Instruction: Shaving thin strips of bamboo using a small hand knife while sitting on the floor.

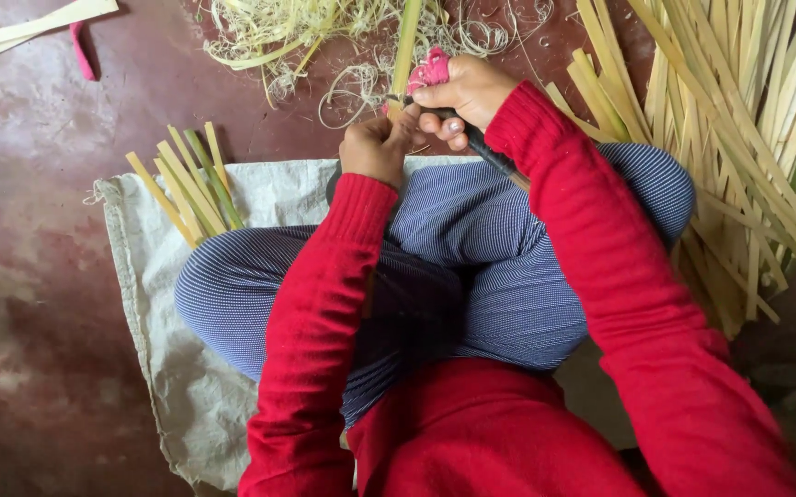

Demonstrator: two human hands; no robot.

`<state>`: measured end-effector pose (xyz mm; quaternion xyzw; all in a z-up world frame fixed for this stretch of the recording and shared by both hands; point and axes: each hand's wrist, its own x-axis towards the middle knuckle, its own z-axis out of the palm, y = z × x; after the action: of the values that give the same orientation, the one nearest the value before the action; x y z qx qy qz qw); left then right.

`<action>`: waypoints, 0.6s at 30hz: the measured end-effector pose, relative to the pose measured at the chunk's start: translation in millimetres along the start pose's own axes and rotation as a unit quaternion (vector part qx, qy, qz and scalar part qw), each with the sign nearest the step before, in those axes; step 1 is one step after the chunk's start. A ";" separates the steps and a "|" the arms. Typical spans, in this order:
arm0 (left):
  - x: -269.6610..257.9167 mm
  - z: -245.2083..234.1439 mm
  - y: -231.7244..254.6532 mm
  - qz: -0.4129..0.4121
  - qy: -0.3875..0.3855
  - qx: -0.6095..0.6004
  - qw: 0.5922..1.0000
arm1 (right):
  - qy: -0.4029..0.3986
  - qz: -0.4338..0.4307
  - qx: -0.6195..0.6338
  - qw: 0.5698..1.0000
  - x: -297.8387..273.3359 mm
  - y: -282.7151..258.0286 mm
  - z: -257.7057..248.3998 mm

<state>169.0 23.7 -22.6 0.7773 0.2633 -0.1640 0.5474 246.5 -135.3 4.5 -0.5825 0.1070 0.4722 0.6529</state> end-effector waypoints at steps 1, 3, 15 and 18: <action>1.7 0.7 -0.6 -0.007 -0.001 0.019 1.000 | 0.001 -0.002 0.019 1.000 2.3 2.2 -2.0; 5.9 1.5 -10.3 0.013 0.002 0.039 0.999 | 0.029 -0.016 -0.039 0.999 -6.9 -3.6 8.7; -12.9 -21.6 -4.2 0.031 -0.239 -0.304 0.922 | 0.041 -0.038 -0.429 0.902 -135.0 -40.6 -9.6; -3.2 -28.2 -5.7 -0.008 -0.173 -0.313 0.934 | 0.162 -0.107 -0.396 0.897 -148.7 5.1 -135.0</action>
<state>162.1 50.9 -15.5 0.5238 0.2091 -0.2098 0.7987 219.1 -325.4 63.4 -0.8693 -0.0478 0.3023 0.3882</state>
